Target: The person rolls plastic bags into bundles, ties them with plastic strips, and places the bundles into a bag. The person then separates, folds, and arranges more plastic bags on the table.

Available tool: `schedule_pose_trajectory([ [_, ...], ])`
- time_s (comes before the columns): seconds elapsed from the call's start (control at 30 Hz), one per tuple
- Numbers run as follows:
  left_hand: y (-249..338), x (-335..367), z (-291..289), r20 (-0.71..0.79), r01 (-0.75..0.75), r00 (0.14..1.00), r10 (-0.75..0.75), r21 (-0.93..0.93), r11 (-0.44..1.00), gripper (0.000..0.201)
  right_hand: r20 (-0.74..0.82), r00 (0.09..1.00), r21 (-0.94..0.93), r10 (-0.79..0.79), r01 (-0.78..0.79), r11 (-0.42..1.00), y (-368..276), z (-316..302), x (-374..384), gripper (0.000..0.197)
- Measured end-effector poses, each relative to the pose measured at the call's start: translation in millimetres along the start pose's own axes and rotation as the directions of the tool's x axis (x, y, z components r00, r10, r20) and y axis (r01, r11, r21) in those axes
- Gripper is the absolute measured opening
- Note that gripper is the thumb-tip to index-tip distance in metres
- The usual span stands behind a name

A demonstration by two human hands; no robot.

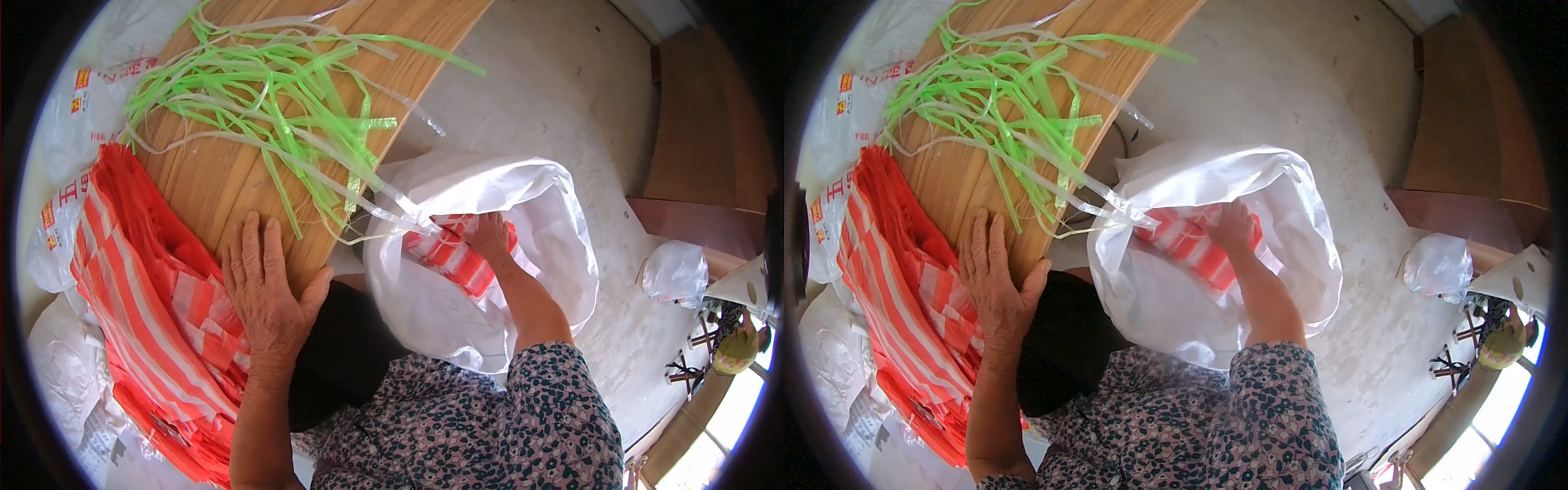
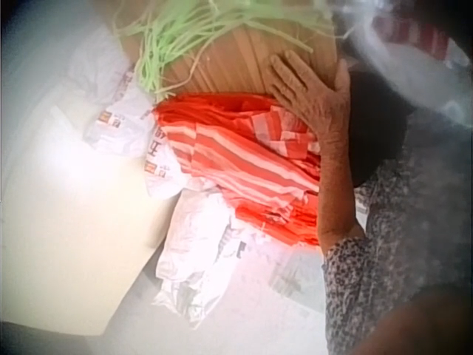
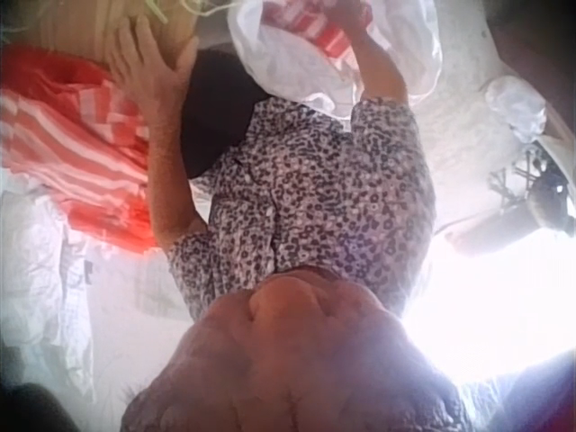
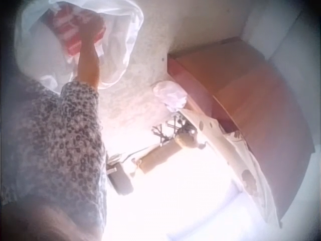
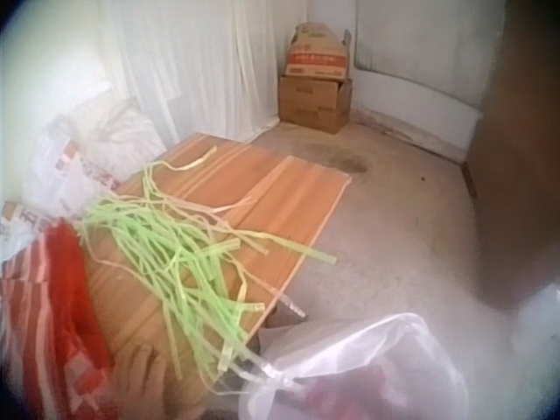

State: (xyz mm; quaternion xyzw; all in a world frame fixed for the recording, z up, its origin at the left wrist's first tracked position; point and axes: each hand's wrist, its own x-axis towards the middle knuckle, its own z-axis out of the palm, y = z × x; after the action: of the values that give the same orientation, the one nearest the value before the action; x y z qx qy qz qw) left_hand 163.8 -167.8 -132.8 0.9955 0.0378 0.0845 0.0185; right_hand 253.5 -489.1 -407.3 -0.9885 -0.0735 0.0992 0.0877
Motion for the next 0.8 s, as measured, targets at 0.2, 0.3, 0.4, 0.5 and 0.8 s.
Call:
schedule_pose_trajectory([
  [0.2, 0, 0, -1, 0.007, 0.004, 1.000, -0.004, 0.002, 1.000, 0.072, 0.299, 0.917, 0.080, 0.265, -0.301, 0.950, 8, 28, -12, 0.074],
  [0.3, -1, 0, -1, 0.006, 0.003, 1.000, -0.003, -0.003, 1.000, 0.073, 0.407, 0.859, 0.035, 0.309, -0.353, 0.935, 3, 19, -6, 0.091],
  [0.4, -1, 0, -2, 0.006, 0.003, 1.000, -0.003, -0.001, 1.000, 0.073, 0.479, 0.807, 0.017, 0.346, -0.403, 0.915, -4, 8, -3, 0.091],
  [0.5, -1, -1, -5, 0.004, 0.008, 1.000, -0.008, 0.006, 1.000, 0.072, 0.487, 0.813, 0.027, 0.320, -0.380, 0.925, -7, 2, -3, 0.090],
  [0.8, 0, 0, 5, -0.070, -0.002, 0.998, 0.000, -0.025, 1.000, 0.071, 0.407, 0.890, 0.014, 0.205, -0.230, 0.973, 4, -16, -2, 0.070],
])
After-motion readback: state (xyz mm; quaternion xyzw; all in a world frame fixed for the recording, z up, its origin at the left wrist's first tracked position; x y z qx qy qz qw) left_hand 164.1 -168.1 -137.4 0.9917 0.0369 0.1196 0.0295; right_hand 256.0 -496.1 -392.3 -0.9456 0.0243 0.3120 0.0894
